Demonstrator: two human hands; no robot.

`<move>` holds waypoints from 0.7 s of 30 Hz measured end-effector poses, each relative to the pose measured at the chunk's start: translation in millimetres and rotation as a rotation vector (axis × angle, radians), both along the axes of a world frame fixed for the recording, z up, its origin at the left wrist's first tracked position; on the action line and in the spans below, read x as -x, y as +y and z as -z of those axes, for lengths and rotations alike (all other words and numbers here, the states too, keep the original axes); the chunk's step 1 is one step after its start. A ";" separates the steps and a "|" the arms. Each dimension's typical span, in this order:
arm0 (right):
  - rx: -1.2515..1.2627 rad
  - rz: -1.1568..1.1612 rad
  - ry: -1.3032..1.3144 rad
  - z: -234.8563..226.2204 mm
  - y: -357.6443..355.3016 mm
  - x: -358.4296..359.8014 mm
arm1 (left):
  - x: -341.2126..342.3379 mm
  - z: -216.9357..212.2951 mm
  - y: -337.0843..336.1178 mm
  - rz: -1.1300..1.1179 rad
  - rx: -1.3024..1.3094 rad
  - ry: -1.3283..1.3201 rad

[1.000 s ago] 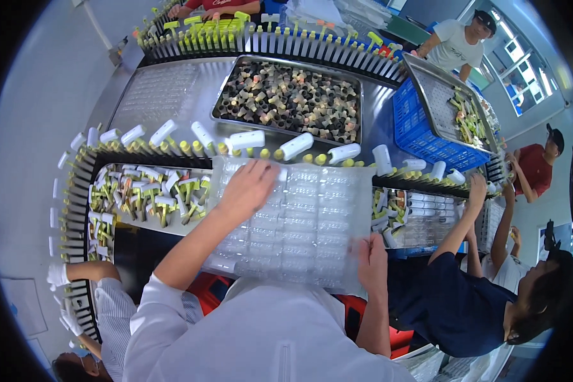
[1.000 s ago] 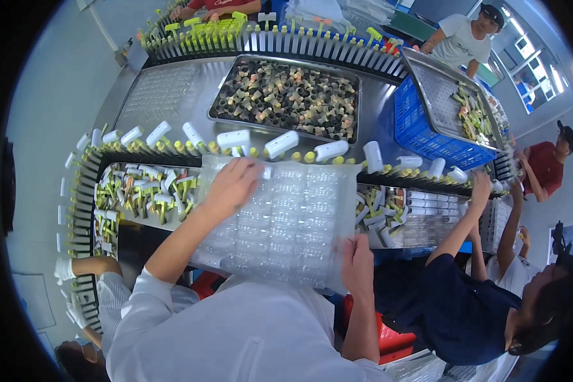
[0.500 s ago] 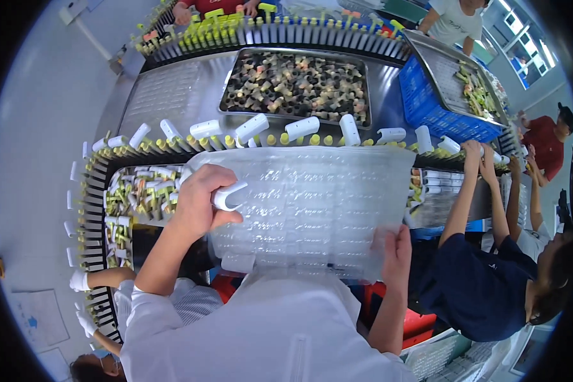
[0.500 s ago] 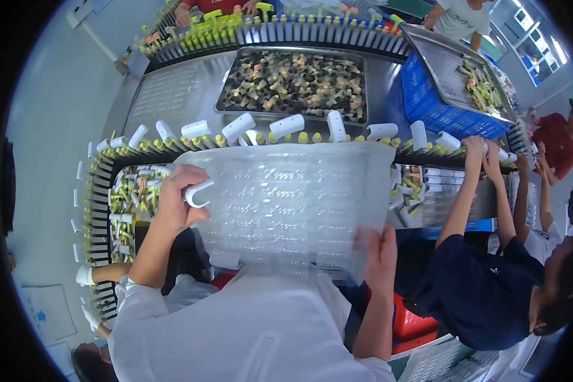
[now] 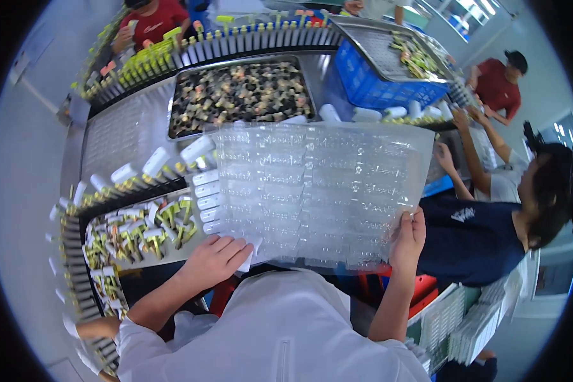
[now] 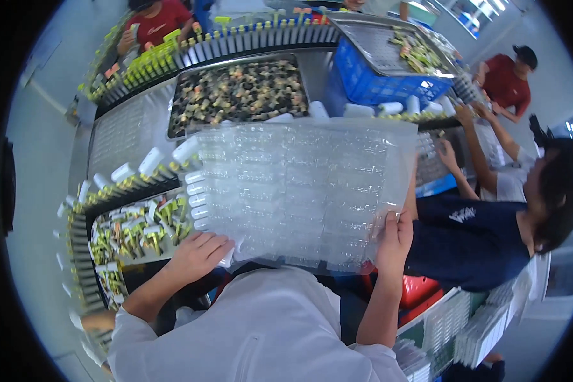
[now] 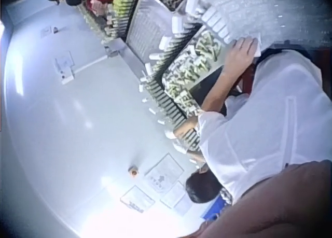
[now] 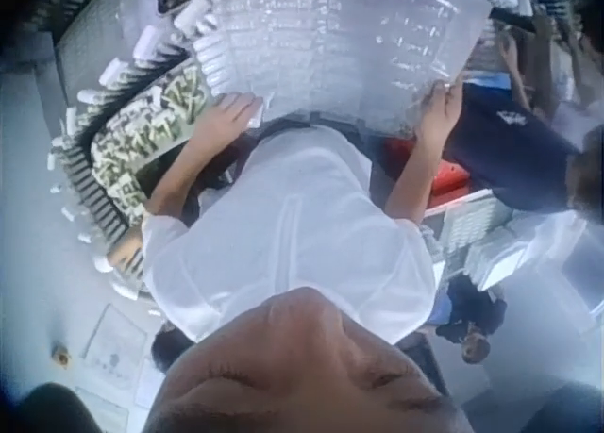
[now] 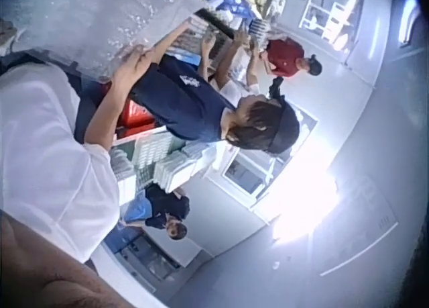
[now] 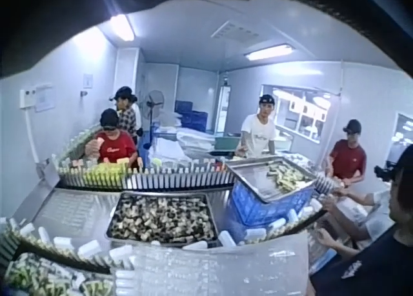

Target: The person sorts small electronic components by hand into a plastic grid tray.

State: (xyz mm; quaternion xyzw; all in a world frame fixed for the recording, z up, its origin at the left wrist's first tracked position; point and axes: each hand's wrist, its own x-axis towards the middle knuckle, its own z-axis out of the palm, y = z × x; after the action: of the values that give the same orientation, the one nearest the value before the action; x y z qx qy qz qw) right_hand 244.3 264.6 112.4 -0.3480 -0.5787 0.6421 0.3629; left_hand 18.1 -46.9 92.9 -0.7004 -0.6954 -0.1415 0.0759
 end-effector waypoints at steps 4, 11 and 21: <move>-0.025 0.120 0.094 -18.7 -4.9 -18.5 | 5.5 5.0 22.4 0.066 -0.051 0.045; -0.154 0.645 0.069 -63.4 -61.7 -96.4 | -8.6 11.0 75.2 0.249 -0.208 -0.065; -0.510 1.438 -0.177 -133.4 -138.5 -221.7 | -101.3 -94.6 221.7 1.065 -0.407 -0.473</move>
State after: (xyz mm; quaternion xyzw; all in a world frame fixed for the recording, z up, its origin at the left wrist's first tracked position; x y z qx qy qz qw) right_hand 466.0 126.0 245.7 -0.5945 -0.3671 0.0645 0.7125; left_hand 119.3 174.8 187.5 -0.8726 -0.2072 -0.4413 -0.0290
